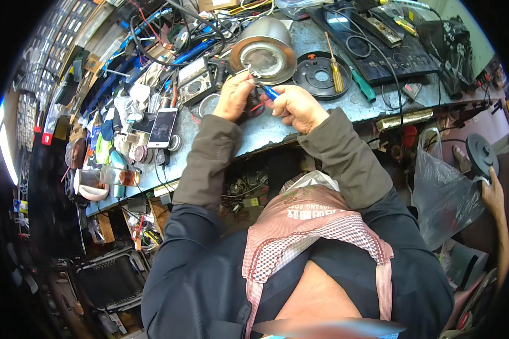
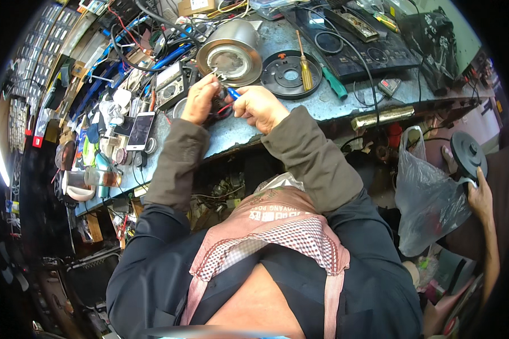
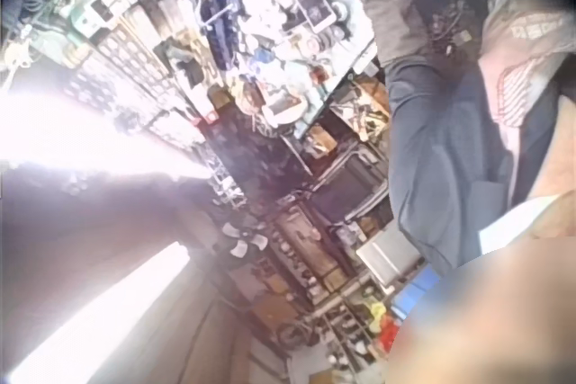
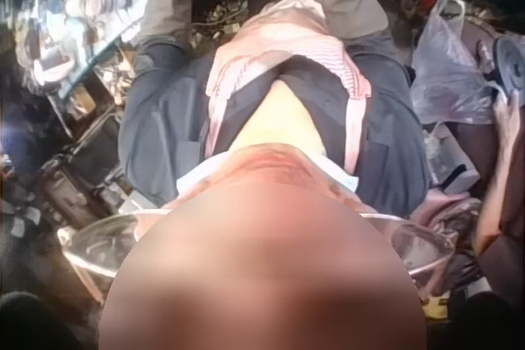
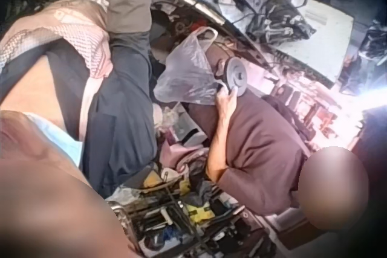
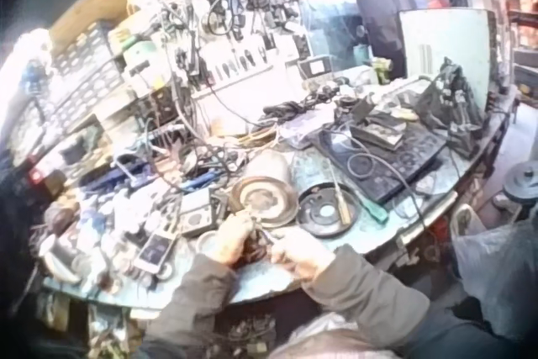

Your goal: The person disassembles a cylindrical electromechanical device using a screwdriver, then uses a multimeter to test internal components. They remove and replace parts, including a circular cover, and manipulate wires with pliers and a screwdriver.

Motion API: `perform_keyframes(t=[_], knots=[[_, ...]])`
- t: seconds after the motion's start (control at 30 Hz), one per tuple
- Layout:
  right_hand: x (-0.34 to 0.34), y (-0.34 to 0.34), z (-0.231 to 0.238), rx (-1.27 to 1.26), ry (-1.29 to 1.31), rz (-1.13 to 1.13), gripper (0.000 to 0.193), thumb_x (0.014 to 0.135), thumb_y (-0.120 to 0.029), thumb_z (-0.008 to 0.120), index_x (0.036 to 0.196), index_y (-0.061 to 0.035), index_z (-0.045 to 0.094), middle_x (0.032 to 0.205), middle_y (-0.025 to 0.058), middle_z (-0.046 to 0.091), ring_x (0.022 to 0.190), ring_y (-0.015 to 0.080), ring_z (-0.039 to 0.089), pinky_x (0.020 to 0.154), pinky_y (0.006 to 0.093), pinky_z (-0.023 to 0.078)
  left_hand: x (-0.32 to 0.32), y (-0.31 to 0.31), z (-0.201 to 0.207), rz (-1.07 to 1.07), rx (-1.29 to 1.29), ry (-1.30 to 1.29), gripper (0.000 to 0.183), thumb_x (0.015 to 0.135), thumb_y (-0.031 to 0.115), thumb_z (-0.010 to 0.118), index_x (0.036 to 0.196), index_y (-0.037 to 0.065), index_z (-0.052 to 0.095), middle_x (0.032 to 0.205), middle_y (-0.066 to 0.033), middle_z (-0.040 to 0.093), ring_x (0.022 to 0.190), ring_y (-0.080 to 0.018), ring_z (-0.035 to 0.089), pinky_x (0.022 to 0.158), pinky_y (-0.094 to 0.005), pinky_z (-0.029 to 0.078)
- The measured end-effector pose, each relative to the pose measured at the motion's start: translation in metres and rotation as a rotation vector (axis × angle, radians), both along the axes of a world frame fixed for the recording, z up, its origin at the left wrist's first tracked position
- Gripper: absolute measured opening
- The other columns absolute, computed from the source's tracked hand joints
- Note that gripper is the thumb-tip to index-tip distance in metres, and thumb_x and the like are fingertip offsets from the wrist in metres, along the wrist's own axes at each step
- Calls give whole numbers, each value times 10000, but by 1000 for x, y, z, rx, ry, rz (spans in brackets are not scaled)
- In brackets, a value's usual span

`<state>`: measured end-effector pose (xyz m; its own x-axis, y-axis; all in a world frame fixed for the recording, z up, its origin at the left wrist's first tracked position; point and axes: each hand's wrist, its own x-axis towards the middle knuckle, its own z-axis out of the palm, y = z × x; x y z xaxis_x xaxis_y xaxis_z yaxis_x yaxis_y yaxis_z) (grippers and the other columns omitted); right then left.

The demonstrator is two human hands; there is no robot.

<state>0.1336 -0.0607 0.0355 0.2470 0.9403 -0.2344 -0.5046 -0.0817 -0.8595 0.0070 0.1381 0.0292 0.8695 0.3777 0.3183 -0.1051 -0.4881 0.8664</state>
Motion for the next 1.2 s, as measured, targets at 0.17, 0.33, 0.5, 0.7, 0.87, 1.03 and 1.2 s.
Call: perform_keyframes(t=[0.17,0.33,0.5,0.7,0.87,1.03,1.2], knots=[[-17,6,1,67,-64,-89,387,709,47,635,1079,-20,727,778,-46,560,548,54,366,494,261,271,7,-32,-10,173,-405,-183,274,1065,256,549,882,62,611,766,-7,584,698,-119,539,681,-305,468],[-33,15,-8,140,-65,-236,382,705,56,633,1054,-50,744,780,-39,589,563,66,426,510,259,291,25,-59,-18,566,154,-343,280,1108,239,561,890,71,614,761,1,579,679,-114,532,630,-309,451],[-13,4,-3,114,16,-134,346,736,40,641,1051,-73,730,831,-37,594,617,86,458,530,274,326,9,-36,-3,99,-358,-176,301,1134,305,549,948,85,635,868,-11,631,808,-133,595,765,-296,478],[-6,-2,-1,107,-122,-14,407,779,26,632,1162,-78,724,952,-21,613,796,109,578,633,284,499,5,-37,-5,50,-506,-205,327,1144,356,551,981,88,642,896,1,629,838,-118,587,761,-280,460],[3,-9,13,92,-93,98,406,806,-6,647,1196,-87,731,1011,-10,633,878,146,632,793,375,641,1,-26,-3,47,-369,-125,323,1136,330,528,946,88,624,870,10,591,798,-109,527,730,-277,416],[16,-2,6,87,-314,127,336,779,-4,642,1090,-72,749,852,1,634,659,118,528,544,311,442,2,-25,2,63,-275,-97,317,1108,280,561,882,69,632,822,23,573,784,-100,505,711,-298,411],[-22,7,-4,34,-98,-110,281,706,18,622,963,-71,695,781,-18,600,555,72,414,475,266,250,21,-64,-13,370,-188,-341,237,1047,159,633,843,38,646,769,14,619,715,-72,489,619,-318,430]])
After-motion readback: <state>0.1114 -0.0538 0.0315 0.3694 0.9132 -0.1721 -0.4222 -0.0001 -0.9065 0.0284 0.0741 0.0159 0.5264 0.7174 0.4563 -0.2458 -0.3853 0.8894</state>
